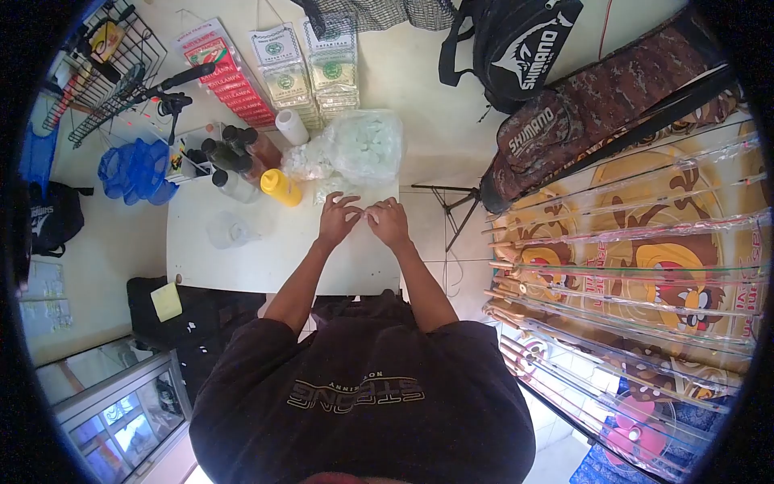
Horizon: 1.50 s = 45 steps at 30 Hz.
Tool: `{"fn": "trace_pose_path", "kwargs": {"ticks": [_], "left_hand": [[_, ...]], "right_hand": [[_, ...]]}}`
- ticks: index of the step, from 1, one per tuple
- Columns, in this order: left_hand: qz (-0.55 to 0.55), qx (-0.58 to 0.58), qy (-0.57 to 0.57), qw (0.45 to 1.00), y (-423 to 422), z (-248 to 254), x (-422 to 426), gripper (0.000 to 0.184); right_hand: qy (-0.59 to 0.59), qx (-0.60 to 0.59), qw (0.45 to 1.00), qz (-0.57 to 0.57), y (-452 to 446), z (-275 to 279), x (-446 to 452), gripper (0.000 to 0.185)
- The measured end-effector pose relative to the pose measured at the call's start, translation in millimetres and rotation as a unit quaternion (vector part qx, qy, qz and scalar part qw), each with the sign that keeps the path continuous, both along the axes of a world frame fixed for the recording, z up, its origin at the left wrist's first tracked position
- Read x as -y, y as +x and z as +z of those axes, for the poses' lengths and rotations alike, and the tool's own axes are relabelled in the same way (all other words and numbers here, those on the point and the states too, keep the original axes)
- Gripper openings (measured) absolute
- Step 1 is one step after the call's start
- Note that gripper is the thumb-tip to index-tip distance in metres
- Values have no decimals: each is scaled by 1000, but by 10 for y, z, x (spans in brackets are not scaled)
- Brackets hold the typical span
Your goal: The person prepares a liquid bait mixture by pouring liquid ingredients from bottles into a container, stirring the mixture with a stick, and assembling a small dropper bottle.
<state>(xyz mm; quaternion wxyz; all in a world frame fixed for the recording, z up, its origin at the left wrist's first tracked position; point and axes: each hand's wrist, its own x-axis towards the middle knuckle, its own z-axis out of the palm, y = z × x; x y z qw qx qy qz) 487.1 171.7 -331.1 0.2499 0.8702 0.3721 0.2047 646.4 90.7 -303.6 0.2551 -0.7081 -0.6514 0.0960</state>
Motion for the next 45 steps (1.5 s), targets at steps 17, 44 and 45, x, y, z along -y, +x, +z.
{"fn": "trace_pose_path", "kwargs": {"ticks": [17, 44, 45], "left_hand": [[-13, 22, 6, 1000, 9, -40, 29, 8], [94, 25, 132, 986, -249, 569, -493, 40], [91, 16, 133, 987, -238, 595, -533, 42]], "right_hand": [[7, 37, 998, 49, 55, -175, -60, 8], [121, 59, 989, -58, -209, 167, -176, 28], [122, 59, 989, -58, -248, 254, -247, 28]]}}
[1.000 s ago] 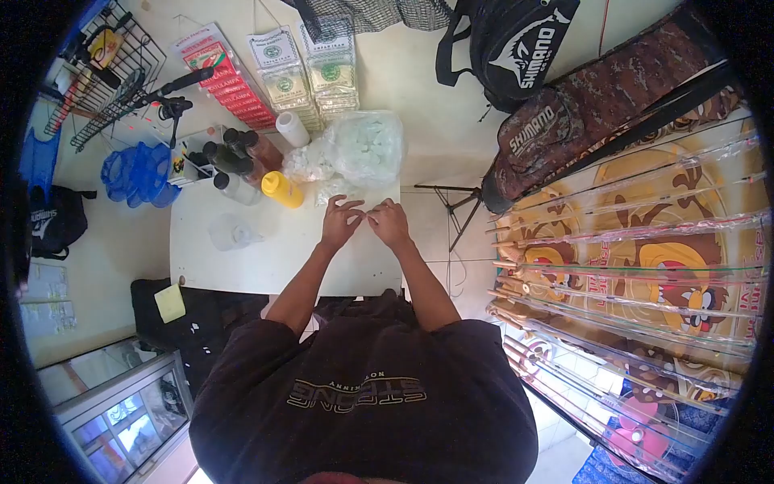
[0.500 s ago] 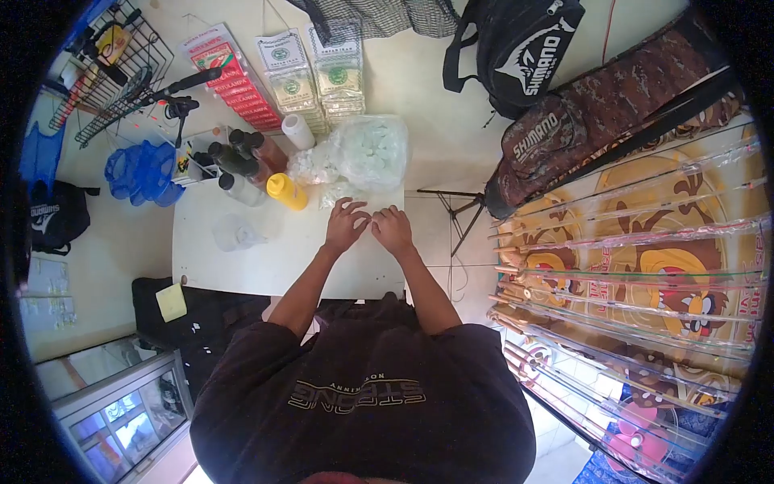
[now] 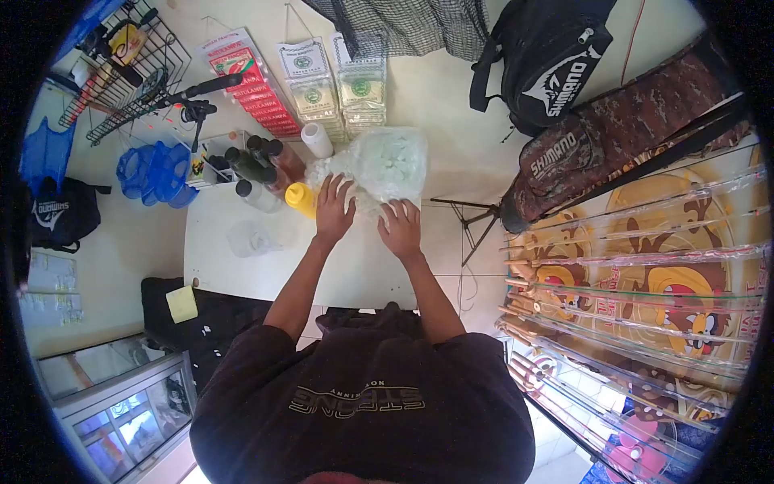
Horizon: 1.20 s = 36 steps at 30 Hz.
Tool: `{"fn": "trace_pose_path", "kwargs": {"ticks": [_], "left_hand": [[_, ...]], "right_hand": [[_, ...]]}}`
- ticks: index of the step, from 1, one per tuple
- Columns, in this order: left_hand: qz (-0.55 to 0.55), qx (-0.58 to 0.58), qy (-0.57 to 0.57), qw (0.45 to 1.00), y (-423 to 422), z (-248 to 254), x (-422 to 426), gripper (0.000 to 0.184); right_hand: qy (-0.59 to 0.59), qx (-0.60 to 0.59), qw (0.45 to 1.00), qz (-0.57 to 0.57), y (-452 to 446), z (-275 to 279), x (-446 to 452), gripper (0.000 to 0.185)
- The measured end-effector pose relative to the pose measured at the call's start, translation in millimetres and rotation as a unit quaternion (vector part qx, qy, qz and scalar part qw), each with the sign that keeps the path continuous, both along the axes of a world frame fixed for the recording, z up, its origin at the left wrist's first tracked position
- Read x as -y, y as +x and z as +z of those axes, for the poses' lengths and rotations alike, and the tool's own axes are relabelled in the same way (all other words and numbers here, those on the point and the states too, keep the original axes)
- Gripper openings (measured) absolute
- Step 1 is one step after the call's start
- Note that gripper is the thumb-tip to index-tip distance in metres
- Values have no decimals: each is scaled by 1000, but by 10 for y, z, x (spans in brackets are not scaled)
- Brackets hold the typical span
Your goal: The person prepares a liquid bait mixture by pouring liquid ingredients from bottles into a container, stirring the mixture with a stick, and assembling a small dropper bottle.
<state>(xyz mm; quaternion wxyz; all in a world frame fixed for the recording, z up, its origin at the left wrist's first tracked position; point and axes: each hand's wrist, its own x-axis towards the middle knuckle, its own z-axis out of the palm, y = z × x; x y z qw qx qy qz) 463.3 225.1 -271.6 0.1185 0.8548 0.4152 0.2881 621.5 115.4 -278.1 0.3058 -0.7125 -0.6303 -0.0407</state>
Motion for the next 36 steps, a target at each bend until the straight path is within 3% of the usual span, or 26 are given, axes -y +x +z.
{"fn": "trace_pose_path", "kwargs": {"ticks": [2, 6, 9, 14, 18, 24, 29, 36], "left_hand": [[3, -19, -6, 1000, 35, 34, -106, 46], [24, -106, -57, 992, 112, -26, -296, 57], [45, -159, -146, 975, 136, -140, -414, 62], [91, -265, -162, 946, 166, -342, -510, 61], [97, -321, -158, 929, 199, -377, -530, 62], [100, -269, -190, 939, 223, -388, -562, 61], [106, -288, -175, 936, 246, -381, -566, 56], [100, -257, -160, 948, 210, -392, -576, 52]], "right_hand": [[52, 34, 998, 29, -55, 175, -245, 29], [44, 36, 995, 81, -100, 343, -834, 28], [6, 67, 990, 121, -102, 174, -1153, 23], [-207, 119, 969, 64, -115, 105, -1440, 25], [-188, 157, 966, 85, -156, -81, -1586, 26], [-166, 147, 970, 96, -154, -265, -1690, 24], [-258, 110, 955, 92, -199, -72, -1752, 21], [-184, 148, 967, 97, -138, -248, -1757, 19]]}}
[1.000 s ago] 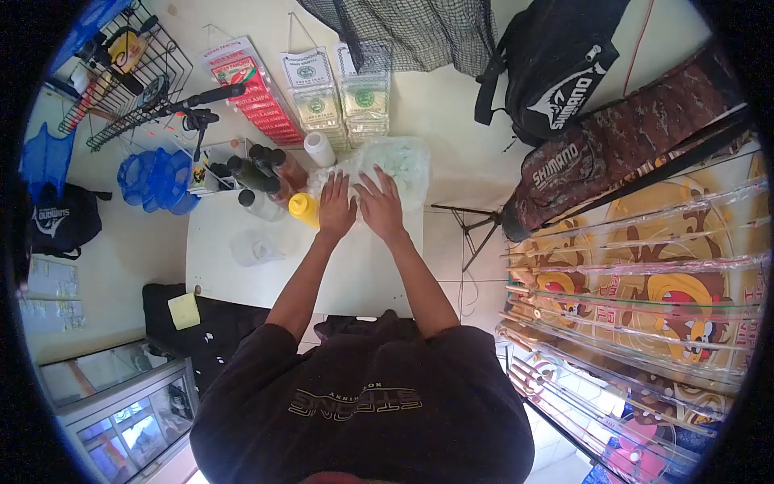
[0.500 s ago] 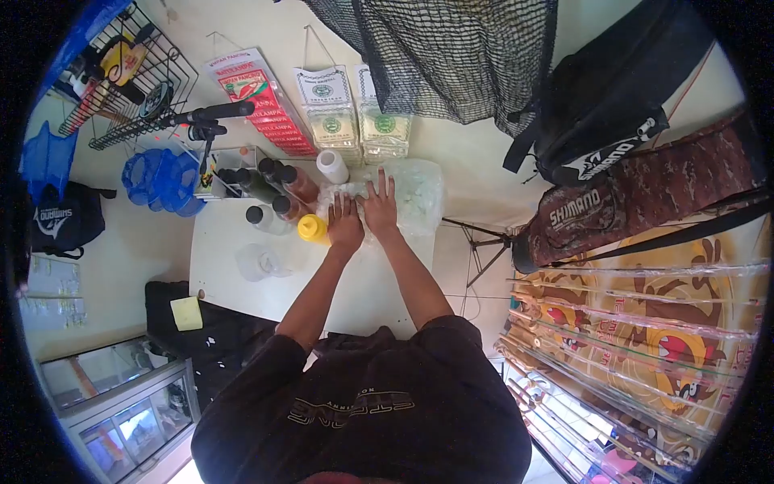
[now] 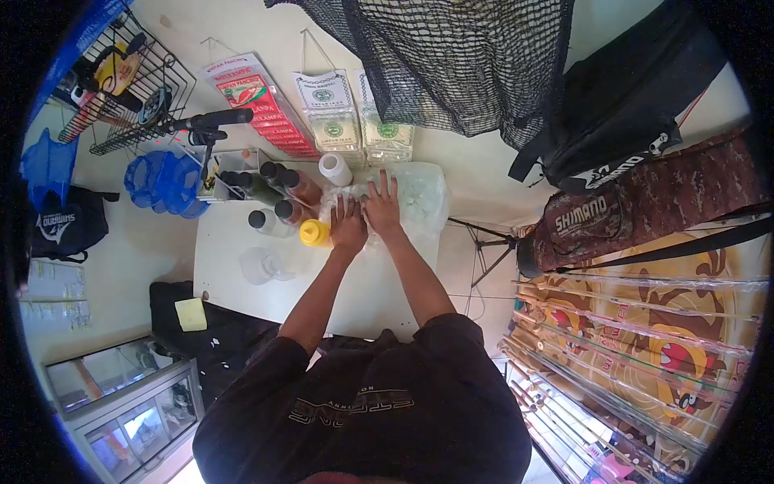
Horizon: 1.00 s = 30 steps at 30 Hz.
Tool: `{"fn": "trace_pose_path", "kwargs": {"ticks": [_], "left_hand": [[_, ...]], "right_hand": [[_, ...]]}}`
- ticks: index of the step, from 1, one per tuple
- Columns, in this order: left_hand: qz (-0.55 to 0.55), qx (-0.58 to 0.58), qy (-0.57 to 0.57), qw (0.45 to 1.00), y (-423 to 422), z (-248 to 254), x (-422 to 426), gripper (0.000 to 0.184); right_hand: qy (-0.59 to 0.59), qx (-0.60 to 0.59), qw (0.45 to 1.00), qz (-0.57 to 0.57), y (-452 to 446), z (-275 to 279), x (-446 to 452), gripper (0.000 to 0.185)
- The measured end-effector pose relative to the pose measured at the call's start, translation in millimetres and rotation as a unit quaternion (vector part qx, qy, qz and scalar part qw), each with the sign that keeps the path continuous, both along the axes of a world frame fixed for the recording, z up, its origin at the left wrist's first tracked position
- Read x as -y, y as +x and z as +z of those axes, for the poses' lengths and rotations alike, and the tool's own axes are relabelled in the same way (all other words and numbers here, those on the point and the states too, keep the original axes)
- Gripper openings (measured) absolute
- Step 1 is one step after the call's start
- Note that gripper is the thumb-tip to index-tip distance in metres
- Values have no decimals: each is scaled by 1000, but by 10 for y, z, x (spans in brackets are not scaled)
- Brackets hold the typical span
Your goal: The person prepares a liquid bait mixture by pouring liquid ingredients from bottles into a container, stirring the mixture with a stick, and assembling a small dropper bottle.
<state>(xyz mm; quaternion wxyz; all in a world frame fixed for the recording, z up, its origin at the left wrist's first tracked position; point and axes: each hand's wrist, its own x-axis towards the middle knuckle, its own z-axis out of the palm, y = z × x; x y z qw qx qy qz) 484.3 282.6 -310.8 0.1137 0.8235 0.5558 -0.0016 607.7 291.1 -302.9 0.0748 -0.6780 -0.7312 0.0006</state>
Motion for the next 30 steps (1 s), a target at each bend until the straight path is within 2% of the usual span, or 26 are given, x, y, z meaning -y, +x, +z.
{"fn": "trace_pose_path", "kwargs": {"ticks": [5, 9, 11, 12, 14, 15, 18, 22, 27, 30], "left_hand": [[-3, 56, 14, 998, -29, 56, 14, 52], [-5, 118, 41, 992, -24, 198, 66, 51], [-20, 150, 56, 987, -21, 301, 102, 50], [-32, 180, 69, 981, -21, 365, 130, 50], [-63, 183, 112, 975, -23, 484, 191, 50], [-91, 184, 153, 967, -35, 505, 232, 50], [-122, 226, 119, 959, -96, 482, 424, 49], [-136, 261, 73, 953, -191, 297, 727, 46], [-173, 268, 54, 946, -159, 83, 1044, 52], [-206, 238, 54, 948, -77, 12, 1135, 56]], "right_hand": [[49, -43, 997, 47, 160, 160, 189, 27], [113, -96, 988, 52, 255, 282, 328, 25], [162, -206, 965, 33, 264, 411, 416, 23], [164, -204, 965, 31, 260, 476, 455, 23], [245, -262, 933, -18, 241, 594, 555, 23], [245, -261, 934, -20, 246, 640, 631, 23], [318, -243, 915, -57, 284, 743, 938, 26], [280, -236, 925, -97, 385, 567, 1382, 25], [165, -371, 910, -83, 470, 122, 1737, 29], [163, -377, 906, -103, 474, 40, 1854, 31]]}}
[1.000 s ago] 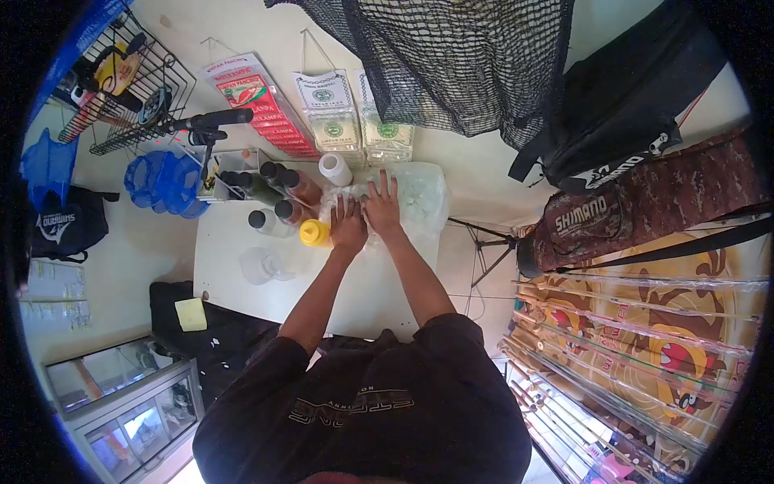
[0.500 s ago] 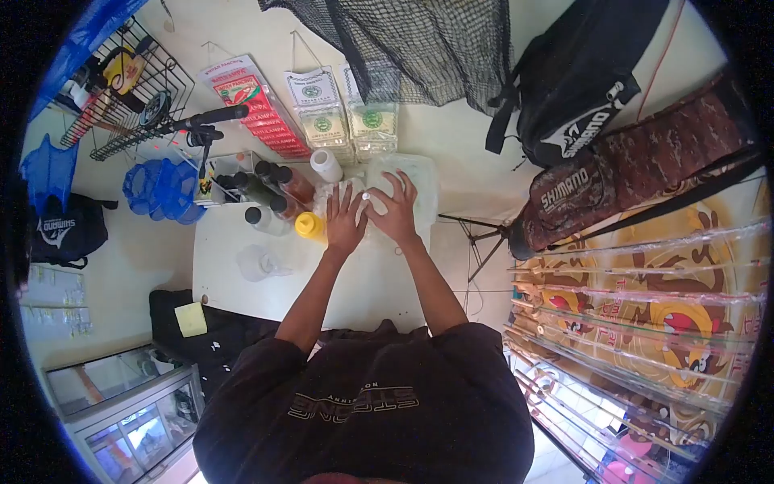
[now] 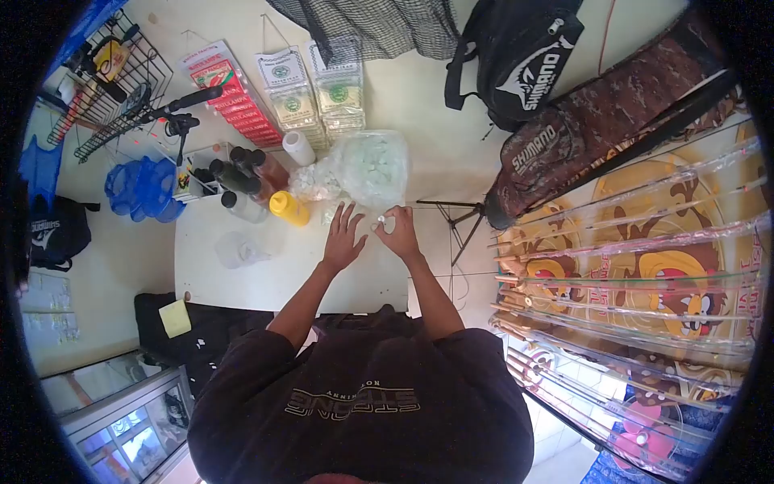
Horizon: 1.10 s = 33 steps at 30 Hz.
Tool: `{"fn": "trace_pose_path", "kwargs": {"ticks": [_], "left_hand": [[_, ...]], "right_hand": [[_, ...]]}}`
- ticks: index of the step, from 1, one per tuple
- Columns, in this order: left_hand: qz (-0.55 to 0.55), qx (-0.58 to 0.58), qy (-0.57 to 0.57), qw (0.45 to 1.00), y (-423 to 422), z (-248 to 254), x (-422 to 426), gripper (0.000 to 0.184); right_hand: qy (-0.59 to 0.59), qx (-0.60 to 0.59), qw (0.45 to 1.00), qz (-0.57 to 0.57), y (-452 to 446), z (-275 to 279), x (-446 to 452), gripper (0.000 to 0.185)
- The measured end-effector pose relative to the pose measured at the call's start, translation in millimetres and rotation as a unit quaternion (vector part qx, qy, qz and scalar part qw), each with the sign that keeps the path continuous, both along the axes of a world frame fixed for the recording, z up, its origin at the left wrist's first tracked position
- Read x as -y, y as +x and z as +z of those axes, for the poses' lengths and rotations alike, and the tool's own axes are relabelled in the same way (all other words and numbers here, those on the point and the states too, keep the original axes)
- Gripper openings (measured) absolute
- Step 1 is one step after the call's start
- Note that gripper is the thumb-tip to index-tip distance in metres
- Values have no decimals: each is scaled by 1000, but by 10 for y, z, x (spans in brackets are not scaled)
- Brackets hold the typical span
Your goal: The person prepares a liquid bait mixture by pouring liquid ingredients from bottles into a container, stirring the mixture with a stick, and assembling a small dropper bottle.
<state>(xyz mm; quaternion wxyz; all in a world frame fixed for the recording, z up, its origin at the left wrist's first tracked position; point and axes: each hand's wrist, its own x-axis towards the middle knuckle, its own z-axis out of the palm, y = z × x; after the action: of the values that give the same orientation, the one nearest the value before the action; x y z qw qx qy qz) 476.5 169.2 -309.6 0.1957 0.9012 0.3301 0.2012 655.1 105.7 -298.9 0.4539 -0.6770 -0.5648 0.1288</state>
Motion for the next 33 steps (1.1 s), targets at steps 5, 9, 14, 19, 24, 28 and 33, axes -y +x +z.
{"fn": "trace_pose_path", "kwargs": {"ticks": [5, 9, 14, 19, 24, 28, 33], "left_hand": [[2, -45, 13, 999, 74, -128, 59, 52], [20, -80, 20, 996, 119, -145, 74, 43], [53, -96, 6, 994, 212, -187, 65, 43], [65, -96, -23, 993, 266, -191, 48, 39], [85, -38, -16, 996, 313, -262, 59, 26], [89, -12, -2, 996, 303, -295, 72, 21], [90, -28, -9, 996, 283, -258, 83, 20]], "right_hand": [[-49, 10, 999, 5, 64, -40, 85, 36], [-100, 24, 994, 28, 64, -88, 70, 27], [-104, 68, 991, 56, -2, -84, 25, 21], [-129, 100, 985, 59, -24, -104, 17, 19], [-146, 107, 982, 59, -9, -128, 38, 20], [-158, 72, 983, 55, 43, -136, 49, 21], [-188, 134, 972, 40, 93, -128, 75, 22]]}}
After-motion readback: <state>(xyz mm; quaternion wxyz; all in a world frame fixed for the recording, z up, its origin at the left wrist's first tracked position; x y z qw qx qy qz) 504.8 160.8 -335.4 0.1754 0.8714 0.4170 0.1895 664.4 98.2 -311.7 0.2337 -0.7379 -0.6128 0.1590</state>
